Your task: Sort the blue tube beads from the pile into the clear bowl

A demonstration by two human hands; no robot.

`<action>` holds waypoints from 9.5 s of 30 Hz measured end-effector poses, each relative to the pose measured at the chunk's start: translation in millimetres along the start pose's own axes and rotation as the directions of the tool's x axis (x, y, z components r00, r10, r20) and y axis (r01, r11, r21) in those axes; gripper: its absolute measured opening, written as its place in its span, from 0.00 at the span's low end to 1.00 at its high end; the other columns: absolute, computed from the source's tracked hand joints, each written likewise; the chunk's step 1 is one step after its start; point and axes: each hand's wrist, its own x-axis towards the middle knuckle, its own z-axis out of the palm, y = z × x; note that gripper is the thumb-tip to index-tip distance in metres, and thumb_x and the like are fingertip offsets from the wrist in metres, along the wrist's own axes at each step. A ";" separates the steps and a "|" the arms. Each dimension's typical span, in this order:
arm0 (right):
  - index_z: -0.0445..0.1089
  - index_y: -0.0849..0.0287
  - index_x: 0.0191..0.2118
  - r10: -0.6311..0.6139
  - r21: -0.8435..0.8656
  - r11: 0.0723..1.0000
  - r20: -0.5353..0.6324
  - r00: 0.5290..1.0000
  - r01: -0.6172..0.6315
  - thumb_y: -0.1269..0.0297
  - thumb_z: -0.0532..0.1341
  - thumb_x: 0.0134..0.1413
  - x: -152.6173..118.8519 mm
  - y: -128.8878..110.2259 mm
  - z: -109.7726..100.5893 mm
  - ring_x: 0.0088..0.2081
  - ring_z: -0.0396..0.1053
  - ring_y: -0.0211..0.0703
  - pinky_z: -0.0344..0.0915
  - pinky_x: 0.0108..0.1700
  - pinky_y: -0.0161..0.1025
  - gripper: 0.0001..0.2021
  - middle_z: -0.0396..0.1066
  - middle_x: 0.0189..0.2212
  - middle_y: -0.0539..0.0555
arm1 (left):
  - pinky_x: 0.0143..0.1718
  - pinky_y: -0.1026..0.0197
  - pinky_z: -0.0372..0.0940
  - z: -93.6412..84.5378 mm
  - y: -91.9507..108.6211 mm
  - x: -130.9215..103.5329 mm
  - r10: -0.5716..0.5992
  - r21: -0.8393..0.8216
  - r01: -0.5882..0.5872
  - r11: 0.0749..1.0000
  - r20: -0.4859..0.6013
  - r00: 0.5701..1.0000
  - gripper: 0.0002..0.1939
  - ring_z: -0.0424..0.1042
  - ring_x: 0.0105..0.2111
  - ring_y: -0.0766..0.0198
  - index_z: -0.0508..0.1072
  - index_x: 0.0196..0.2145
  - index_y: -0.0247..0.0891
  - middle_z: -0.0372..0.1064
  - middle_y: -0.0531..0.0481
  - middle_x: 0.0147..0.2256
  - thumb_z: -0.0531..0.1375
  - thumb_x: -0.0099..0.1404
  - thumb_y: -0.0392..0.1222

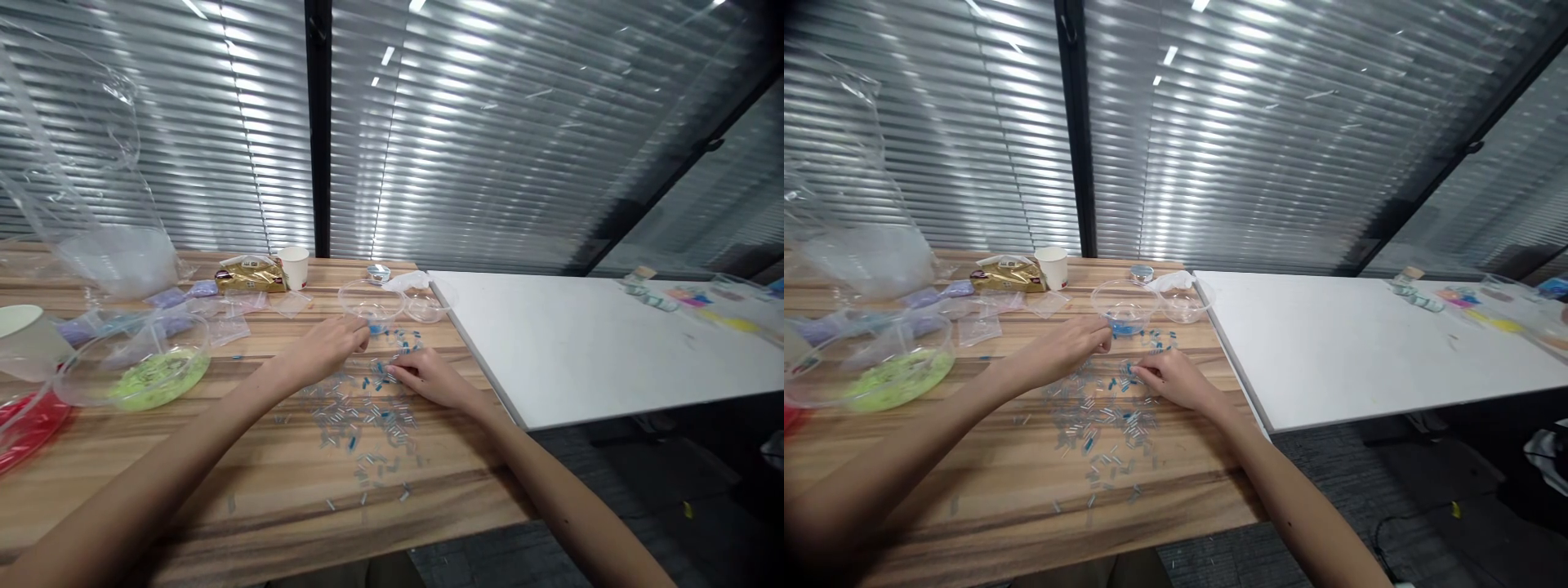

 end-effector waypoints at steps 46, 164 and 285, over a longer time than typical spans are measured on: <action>0.76 0.58 0.34 -0.029 0.049 0.998 -0.136 0.990 0.036 0.74 0.63 0.53 15.8 -15.3 30.6 0.41 0.70 0.43 0.60 0.48 0.38 0.06 0.77 0.35 0.52 | 0.32 0.62 0.57 -5.4 -47.0 76.4 -0.334 0.024 0.343 0.939 -0.166 0.928 0.10 0.71 0.36 0.57 0.76 0.35 0.34 0.74 0.44 0.33 0.55 0.64 0.32; 0.75 0.59 0.36 -0.068 -0.014 0.998 -0.074 0.995 0.067 0.64 0.59 0.57 -5.0 23.9 -38.4 0.33 0.69 0.41 0.65 0.35 0.38 0.08 0.73 0.33 0.55 | 0.39 0.60 0.50 53.5 46.0 -62.4 0.037 -0.392 -0.081 0.916 -0.119 0.992 0.06 0.61 0.36 0.60 0.68 0.32 0.37 0.65 0.50 0.34 0.54 0.68 0.34; 0.67 0.59 0.38 -0.077 -0.259 0.965 -0.393 0.916 -0.030 0.76 0.53 0.58 -43.3 60.8 20.0 0.40 0.68 0.46 0.66 0.45 0.45 0.08 0.72 0.37 0.56 | 0.40 0.60 0.49 54.6 47.4 -63.3 0.050 -0.357 -0.090 0.930 -0.120 0.991 0.05 0.60 0.36 0.60 0.67 0.33 0.36 0.64 0.52 0.34 0.55 0.68 0.34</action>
